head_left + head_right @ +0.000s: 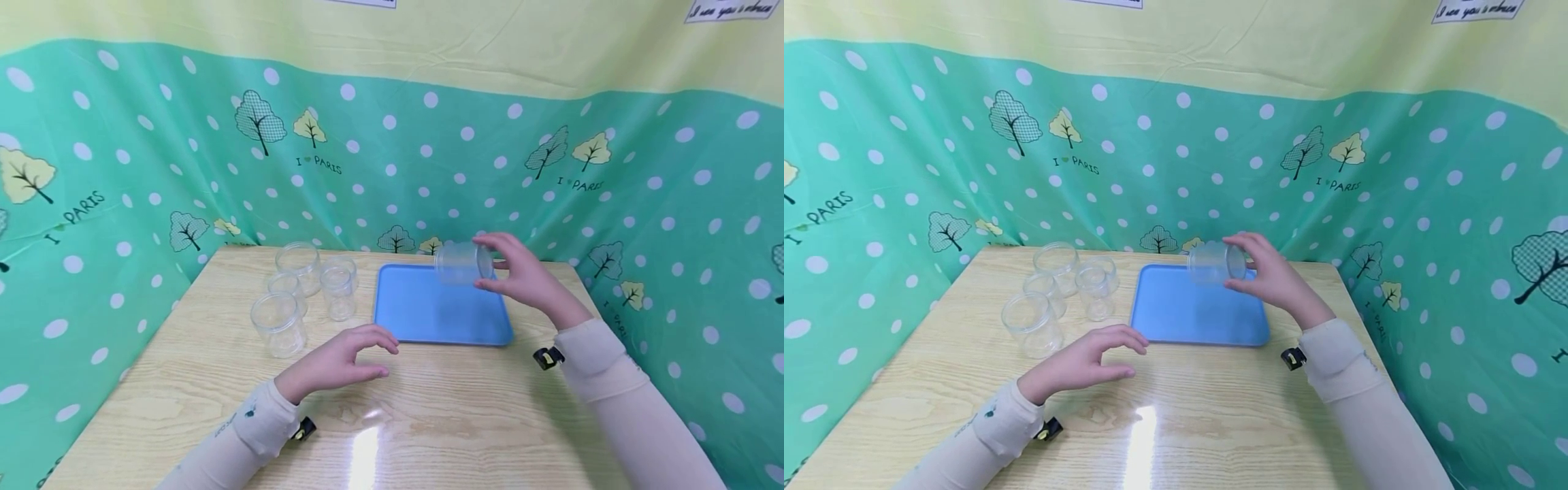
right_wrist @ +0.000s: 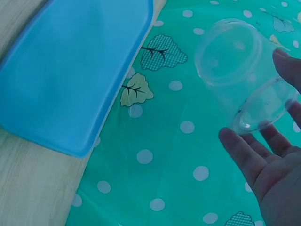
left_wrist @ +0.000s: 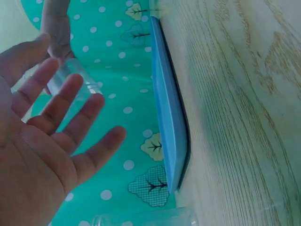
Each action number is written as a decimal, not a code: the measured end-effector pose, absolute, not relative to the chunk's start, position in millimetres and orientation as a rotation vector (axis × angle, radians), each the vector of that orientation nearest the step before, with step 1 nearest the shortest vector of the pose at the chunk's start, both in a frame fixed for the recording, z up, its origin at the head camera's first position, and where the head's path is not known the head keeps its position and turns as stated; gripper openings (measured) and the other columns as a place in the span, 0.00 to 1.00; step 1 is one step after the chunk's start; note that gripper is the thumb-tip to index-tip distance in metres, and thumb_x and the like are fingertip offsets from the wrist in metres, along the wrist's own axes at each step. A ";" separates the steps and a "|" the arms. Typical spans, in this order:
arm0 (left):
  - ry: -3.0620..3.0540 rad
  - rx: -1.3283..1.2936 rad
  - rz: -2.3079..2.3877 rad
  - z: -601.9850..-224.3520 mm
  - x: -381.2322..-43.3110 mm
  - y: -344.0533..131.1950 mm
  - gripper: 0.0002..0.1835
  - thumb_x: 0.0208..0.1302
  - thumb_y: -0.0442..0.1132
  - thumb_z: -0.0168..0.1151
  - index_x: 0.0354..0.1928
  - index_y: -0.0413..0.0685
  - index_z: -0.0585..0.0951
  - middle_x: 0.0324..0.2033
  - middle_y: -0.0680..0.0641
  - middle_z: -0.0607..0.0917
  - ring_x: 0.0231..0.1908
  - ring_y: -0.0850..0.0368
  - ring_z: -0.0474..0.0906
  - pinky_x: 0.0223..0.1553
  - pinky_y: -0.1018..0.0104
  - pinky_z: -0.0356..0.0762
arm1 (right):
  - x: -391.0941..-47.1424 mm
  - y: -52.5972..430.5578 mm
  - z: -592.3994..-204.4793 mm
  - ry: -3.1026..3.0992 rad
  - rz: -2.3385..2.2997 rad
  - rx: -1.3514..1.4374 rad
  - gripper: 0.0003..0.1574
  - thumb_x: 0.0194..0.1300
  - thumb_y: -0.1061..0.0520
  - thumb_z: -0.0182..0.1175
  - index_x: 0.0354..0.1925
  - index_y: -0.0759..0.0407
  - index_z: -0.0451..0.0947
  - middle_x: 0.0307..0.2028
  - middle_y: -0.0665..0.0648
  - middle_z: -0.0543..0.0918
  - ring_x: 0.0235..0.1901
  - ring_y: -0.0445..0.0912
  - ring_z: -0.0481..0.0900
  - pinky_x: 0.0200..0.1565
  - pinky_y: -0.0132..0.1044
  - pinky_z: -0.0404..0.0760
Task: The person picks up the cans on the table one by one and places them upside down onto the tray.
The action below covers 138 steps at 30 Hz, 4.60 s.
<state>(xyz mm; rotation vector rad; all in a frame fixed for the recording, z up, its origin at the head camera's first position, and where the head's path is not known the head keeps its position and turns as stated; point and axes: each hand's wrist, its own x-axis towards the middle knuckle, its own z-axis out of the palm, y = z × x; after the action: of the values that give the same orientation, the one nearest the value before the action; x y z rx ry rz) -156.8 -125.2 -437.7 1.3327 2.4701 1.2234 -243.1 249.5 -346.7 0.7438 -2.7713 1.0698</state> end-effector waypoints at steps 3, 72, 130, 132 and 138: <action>2.485 1.264 1.202 -436.5 -156.2 -125.2 0.15 0.69 0.49 0.69 0.55 0.65 0.81 0.58 0.58 0.81 0.62 0.60 0.76 0.65 0.60 0.75 | -247.8 248.5 -343.6 -2.823 1.023 0.733 0.50 0.58 0.56 0.78 0.74 0.48 0.66 0.73 0.58 0.64 0.68 0.59 0.68 0.60 0.56 0.81; 2.440 1.177 0.831 -437.0 -158.1 -131.4 0.15 0.70 0.45 0.67 0.57 0.52 0.83 0.56 0.60 0.81 0.60 0.62 0.75 0.62 0.60 0.76 | -326.7 229.5 -349.1 -3.350 0.323 0.626 0.46 0.56 0.63 0.75 0.71 0.48 0.72 0.73 0.67 0.63 0.68 0.66 0.68 0.61 0.64 0.76; 2.461 1.196 0.779 -437.1 -157.1 -132.2 0.16 0.71 0.45 0.67 0.57 0.52 0.83 0.55 0.59 0.82 0.59 0.62 0.76 0.62 0.61 0.76 | -345.2 232.9 -380.3 -3.432 0.249 0.564 0.45 0.61 0.63 0.71 0.74 0.49 0.69 0.74 0.68 0.64 0.71 0.68 0.64 0.63 0.65 0.75; 2.460 1.198 0.779 -437.1 -157.4 -132.5 0.16 0.71 0.45 0.67 0.57 0.52 0.83 0.55 0.59 0.82 0.59 0.62 0.77 0.62 0.61 0.76 | -344.2 232.4 -379.1 -3.428 0.250 0.576 0.44 0.61 0.63 0.71 0.74 0.49 0.69 0.74 0.68 0.63 0.70 0.68 0.65 0.62 0.64 0.75; 2.447 1.172 0.784 -435.5 -156.9 -132.3 0.16 0.71 0.46 0.66 0.58 0.53 0.83 0.56 0.59 0.82 0.59 0.62 0.77 0.61 0.61 0.77 | -341.7 232.0 -377.3 -3.419 0.268 0.599 0.43 0.63 0.63 0.70 0.74 0.51 0.69 0.74 0.69 0.63 0.71 0.68 0.64 0.63 0.64 0.74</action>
<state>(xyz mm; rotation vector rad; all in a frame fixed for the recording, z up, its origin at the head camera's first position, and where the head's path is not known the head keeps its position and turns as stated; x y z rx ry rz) -156.9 -132.3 -435.5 1.1723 2.4467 0.7840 -341.7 232.0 -377.3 0.5988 -3.4187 0.2677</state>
